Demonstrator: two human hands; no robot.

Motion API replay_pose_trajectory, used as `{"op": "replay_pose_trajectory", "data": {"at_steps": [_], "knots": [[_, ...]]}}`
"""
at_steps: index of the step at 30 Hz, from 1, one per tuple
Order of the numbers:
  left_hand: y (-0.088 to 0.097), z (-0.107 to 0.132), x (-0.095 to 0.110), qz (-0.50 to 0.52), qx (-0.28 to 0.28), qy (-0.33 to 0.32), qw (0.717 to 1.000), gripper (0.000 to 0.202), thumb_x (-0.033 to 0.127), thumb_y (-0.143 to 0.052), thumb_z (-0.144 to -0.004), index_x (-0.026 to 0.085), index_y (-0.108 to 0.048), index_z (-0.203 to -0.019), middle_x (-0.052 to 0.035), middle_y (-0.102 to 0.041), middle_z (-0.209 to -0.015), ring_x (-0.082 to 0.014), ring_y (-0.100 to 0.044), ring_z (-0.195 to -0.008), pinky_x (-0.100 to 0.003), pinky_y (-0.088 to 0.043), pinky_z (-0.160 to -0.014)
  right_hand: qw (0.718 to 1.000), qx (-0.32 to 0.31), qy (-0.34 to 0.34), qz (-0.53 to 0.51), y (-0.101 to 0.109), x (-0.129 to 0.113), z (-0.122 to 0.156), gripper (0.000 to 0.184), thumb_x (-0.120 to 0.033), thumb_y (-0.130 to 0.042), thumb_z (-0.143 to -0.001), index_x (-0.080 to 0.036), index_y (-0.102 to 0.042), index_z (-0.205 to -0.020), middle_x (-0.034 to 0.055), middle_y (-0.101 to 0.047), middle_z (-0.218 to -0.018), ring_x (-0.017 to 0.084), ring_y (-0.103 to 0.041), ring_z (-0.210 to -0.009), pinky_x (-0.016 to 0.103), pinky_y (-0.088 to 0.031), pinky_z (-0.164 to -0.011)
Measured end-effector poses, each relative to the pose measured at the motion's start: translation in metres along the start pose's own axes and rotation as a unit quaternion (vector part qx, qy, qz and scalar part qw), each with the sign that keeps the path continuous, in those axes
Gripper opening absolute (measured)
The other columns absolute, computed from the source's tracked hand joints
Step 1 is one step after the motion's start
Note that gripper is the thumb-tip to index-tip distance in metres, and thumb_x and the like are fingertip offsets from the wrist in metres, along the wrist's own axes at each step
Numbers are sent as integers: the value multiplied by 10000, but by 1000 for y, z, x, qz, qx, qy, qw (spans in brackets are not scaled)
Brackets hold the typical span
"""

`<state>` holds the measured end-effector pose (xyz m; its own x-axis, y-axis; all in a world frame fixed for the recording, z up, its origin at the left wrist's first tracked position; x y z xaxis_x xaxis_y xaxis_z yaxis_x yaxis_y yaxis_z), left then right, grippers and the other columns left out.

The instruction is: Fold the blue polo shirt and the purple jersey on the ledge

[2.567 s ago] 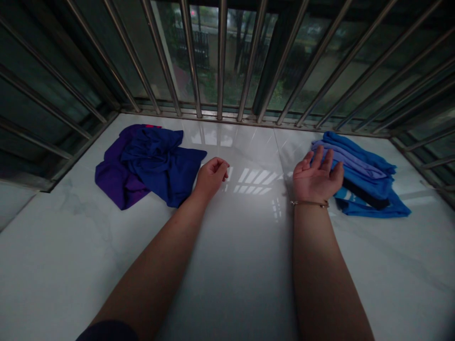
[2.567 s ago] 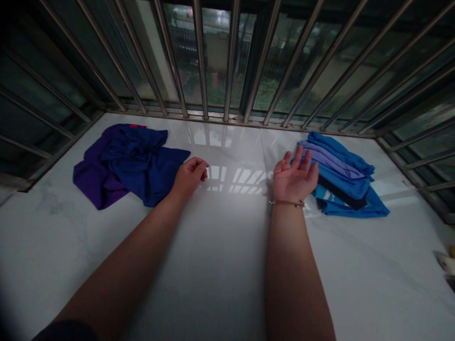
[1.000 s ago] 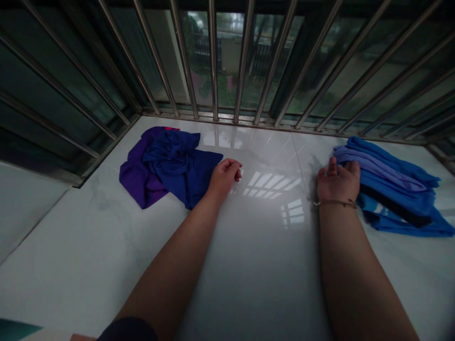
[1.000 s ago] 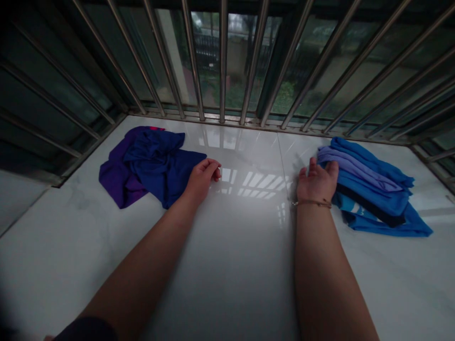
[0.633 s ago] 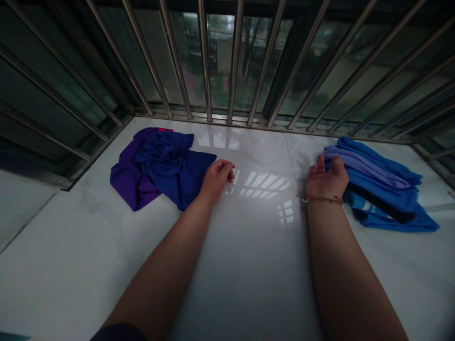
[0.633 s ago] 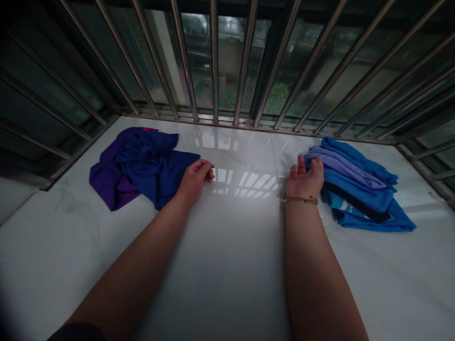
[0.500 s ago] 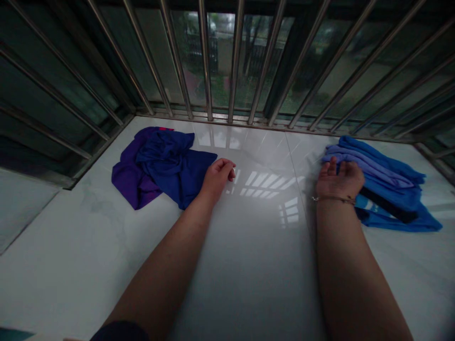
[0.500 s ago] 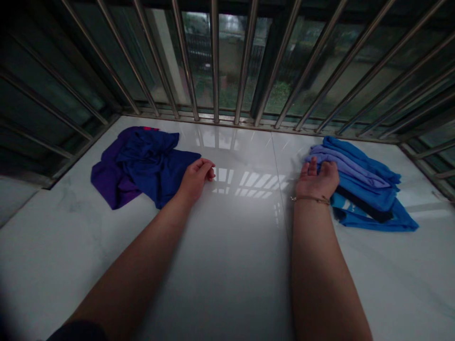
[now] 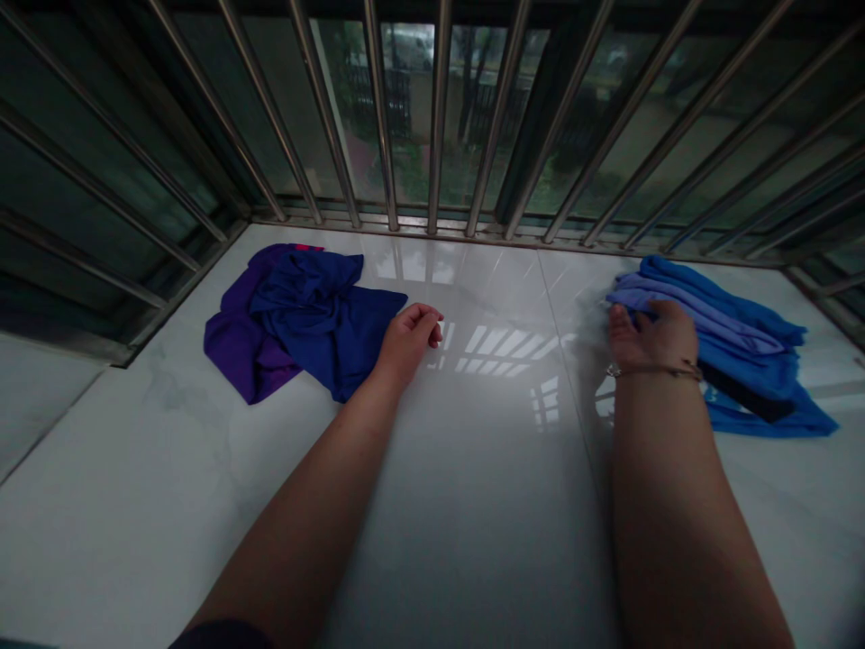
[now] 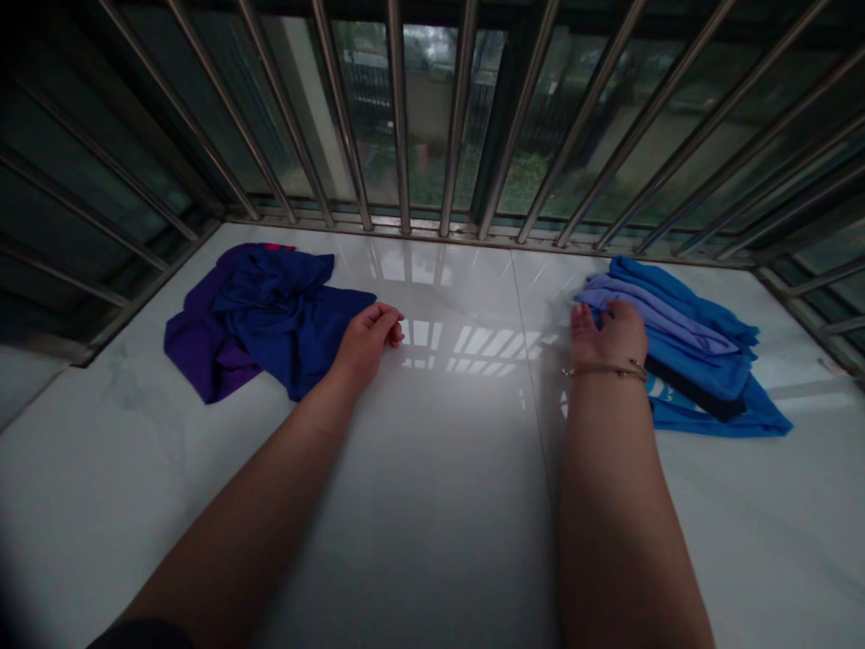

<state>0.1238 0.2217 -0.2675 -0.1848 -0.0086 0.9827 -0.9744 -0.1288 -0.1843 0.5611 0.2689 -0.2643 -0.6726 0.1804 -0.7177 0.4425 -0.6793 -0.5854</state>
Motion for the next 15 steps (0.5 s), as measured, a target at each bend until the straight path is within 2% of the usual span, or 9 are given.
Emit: {"op": "replay_pose_trajectory", "data": {"at_steps": [2, 6, 9, 12, 15], "knots": [[0, 0, 0, -6, 1, 2, 1000, 207, 417, -766, -912, 225, -730, -840, 7, -667, -670, -136, -590, -610, -279, -499, -624, 1000, 20, 4, 14, 1, -3, 4, 172, -110, -632, -864, -243, -572, -956, -15, -612, -1069, 148, -716, -854, 192, -580, -529], [0, 1, 0, -9, 3, 6, 1000, 215, 419, -768, -920, 225, -725, -837, 7, -663, -667, -136, -585, -604, -280, -495, -619, 998, 9, 57, 21, -11, -20, 20, 172, -58, -598, -856, -221, -571, -903, -46, -642, -1034, 106, -736, -862, 152, -433, -462], [-1, 1, 2, -8, 0, 1, 1000, 213, 417, -776, -906, 221, -727, -838, 9, -665, -664, -134, -587, -602, -278, -495, -620, 995, 13, 95, 36, -16, -32, 33, 199, -39, -568, -909, -219, -635, -962, -46, -680, -1166, 83, -735, -848, 170, -398, -457], [-1, 1, 3, -6, -1, -2, 1000, 228, 434, -785, -881, 219, -726, -831, 13, -663, -656, -131, -585, -598, -271, -487, -612, 993, 26, 103, 55, -16, -37, 38, 201, -56, -576, -955, -212, -684, -1022, -13, -707, -1305, 71, -735, -865, 154, -383, -464], [-1, 1, 3, -4, -2, -1, 1000, 237, 443, -790, -862, 217, -727, -828, 15, -665, -655, -127, -586, -596, -265, -480, -606, 990, 34, 123, 66, -14, -46, 37, 209, -61, -574, -983, -201, -713, -1051, 24, -736, -1349, 71, -741, -885, 137, -363, -476]]}}
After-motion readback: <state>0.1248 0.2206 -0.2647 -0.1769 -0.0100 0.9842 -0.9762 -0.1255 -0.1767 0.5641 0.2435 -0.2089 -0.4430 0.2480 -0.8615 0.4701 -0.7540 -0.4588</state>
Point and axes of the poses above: each hand's wrist, its own z-axis away from the middle knuckle, its own y-axis out of the back of the hand, x = y × z, the point moved 9 cm from there along -z, towards the middle knuckle
